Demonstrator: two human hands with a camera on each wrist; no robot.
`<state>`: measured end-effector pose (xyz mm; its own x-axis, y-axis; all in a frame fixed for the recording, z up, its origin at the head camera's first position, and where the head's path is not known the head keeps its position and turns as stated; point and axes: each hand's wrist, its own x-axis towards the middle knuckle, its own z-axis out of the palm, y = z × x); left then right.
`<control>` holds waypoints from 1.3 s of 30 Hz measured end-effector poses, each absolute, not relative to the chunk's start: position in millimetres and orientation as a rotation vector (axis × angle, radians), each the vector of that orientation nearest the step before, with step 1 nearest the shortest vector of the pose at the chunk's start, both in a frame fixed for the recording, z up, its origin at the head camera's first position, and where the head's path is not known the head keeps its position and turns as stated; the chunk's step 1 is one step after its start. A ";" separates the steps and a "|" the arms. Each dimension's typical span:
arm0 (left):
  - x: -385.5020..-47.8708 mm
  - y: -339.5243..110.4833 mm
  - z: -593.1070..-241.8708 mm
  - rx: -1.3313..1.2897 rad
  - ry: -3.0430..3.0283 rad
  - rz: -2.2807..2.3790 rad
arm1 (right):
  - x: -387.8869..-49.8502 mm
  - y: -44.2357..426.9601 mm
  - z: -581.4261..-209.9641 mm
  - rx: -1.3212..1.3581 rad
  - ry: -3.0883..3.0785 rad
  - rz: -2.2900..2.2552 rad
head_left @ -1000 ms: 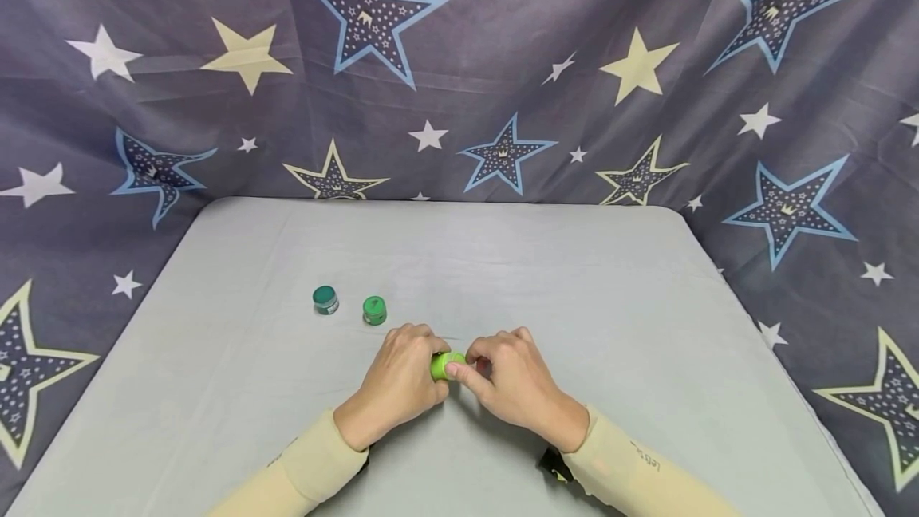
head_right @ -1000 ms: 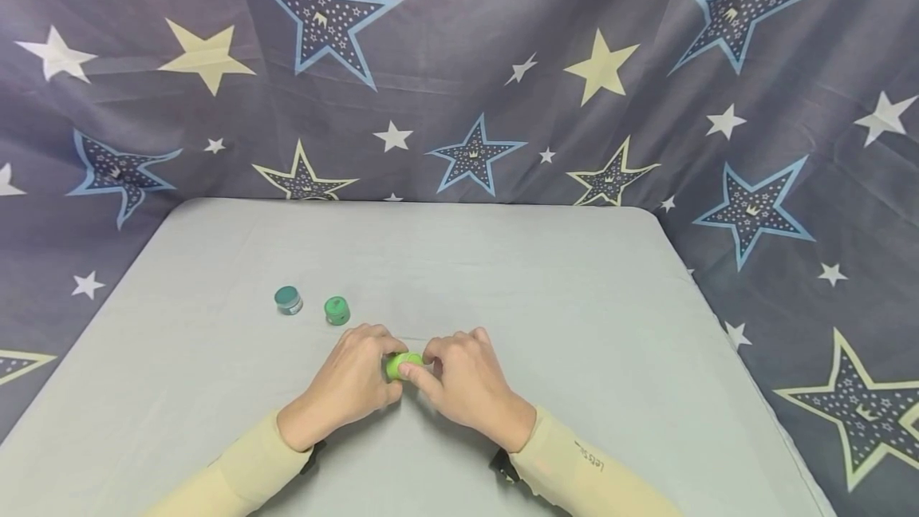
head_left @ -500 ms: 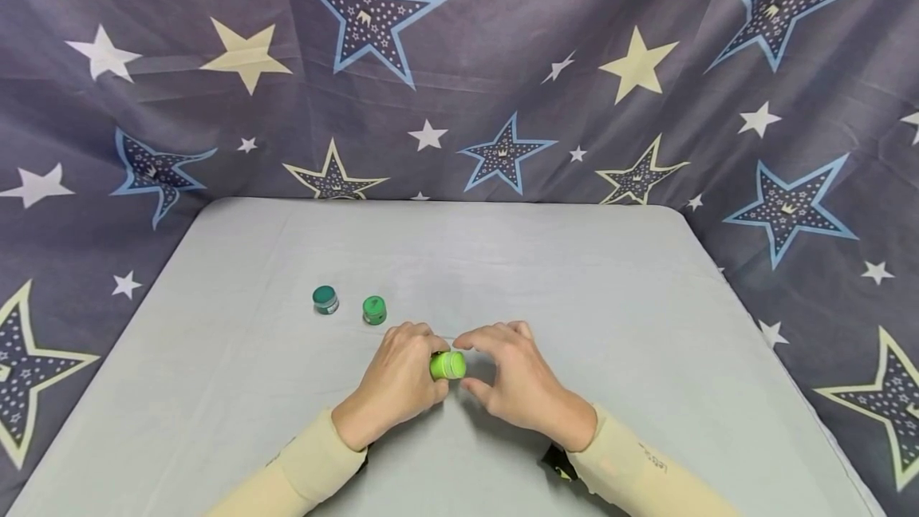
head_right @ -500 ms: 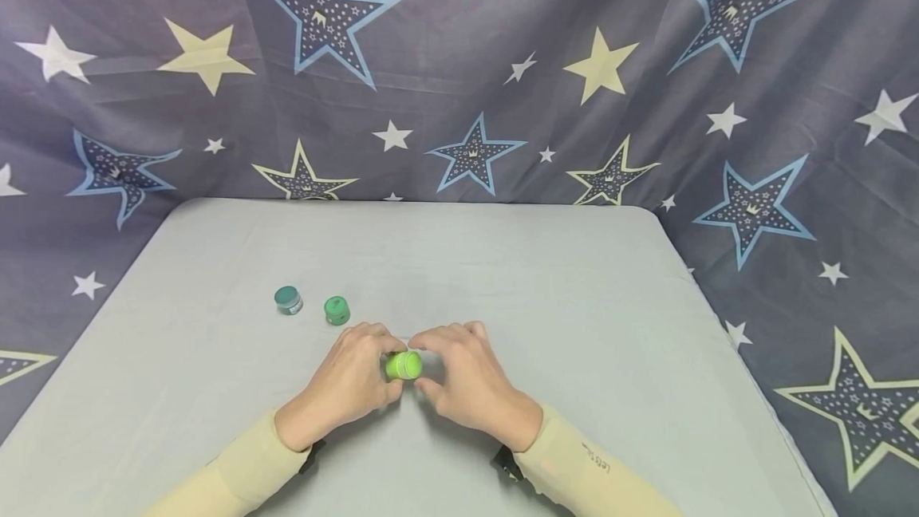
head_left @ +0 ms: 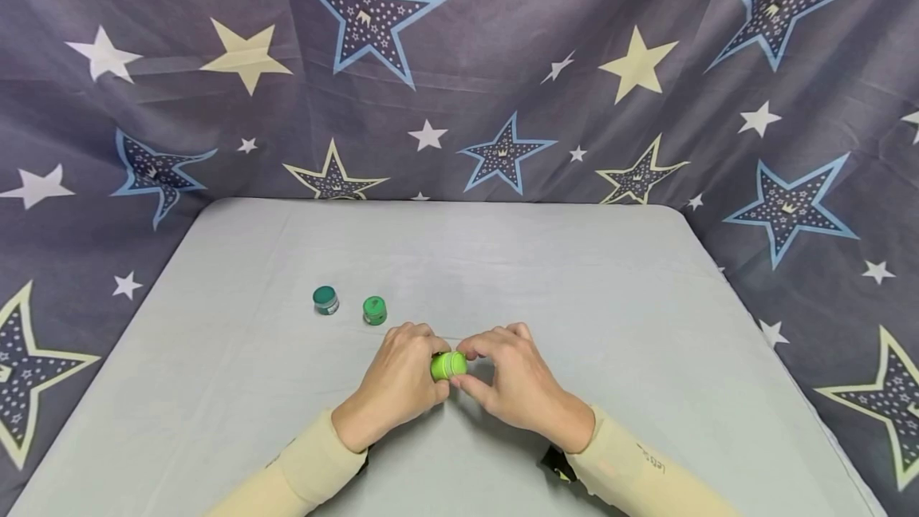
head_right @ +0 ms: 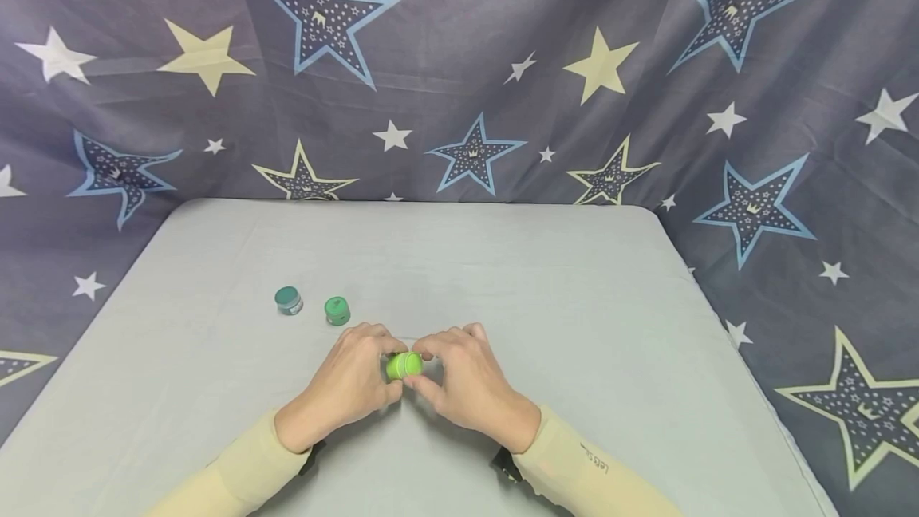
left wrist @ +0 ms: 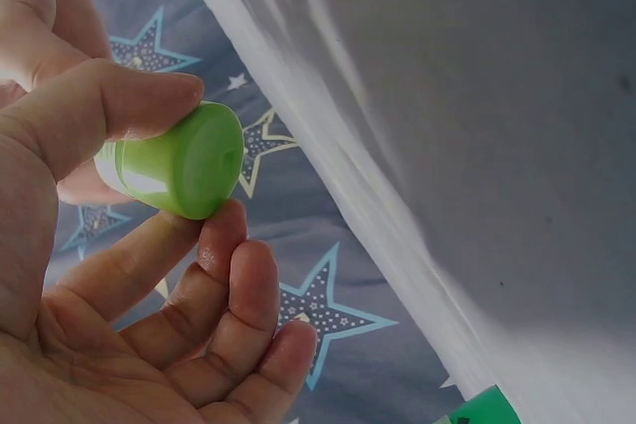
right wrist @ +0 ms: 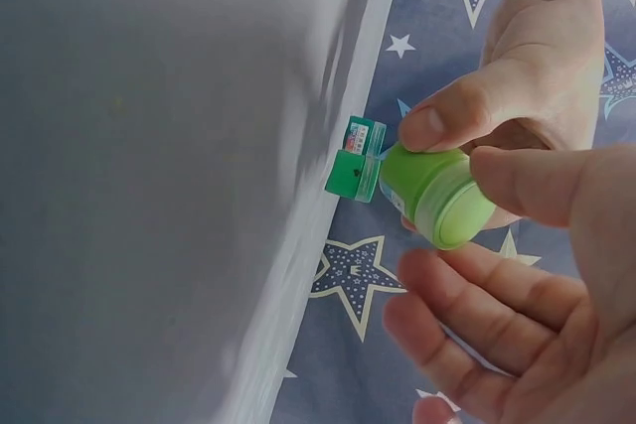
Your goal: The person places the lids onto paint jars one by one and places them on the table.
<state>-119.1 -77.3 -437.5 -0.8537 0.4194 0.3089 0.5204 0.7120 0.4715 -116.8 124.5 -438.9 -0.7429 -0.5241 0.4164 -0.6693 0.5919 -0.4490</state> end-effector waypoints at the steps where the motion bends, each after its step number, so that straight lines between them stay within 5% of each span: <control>1: -119.0 -77.3 -437.5 -0.760 -2.738 -0.835 | -116.8 124.5 -438.8 0.979 -2.587 0.873; 25: -118.9 -77.8 -437.0 -0.772 -2.732 -0.815 | -118.6 124.4 -439.1 0.885 -2.648 0.819; 39: -119.7 -79.1 -437.0 -0.762 -2.721 -0.834 | -116.8 127.6 -436.5 1.050 -2.561 0.900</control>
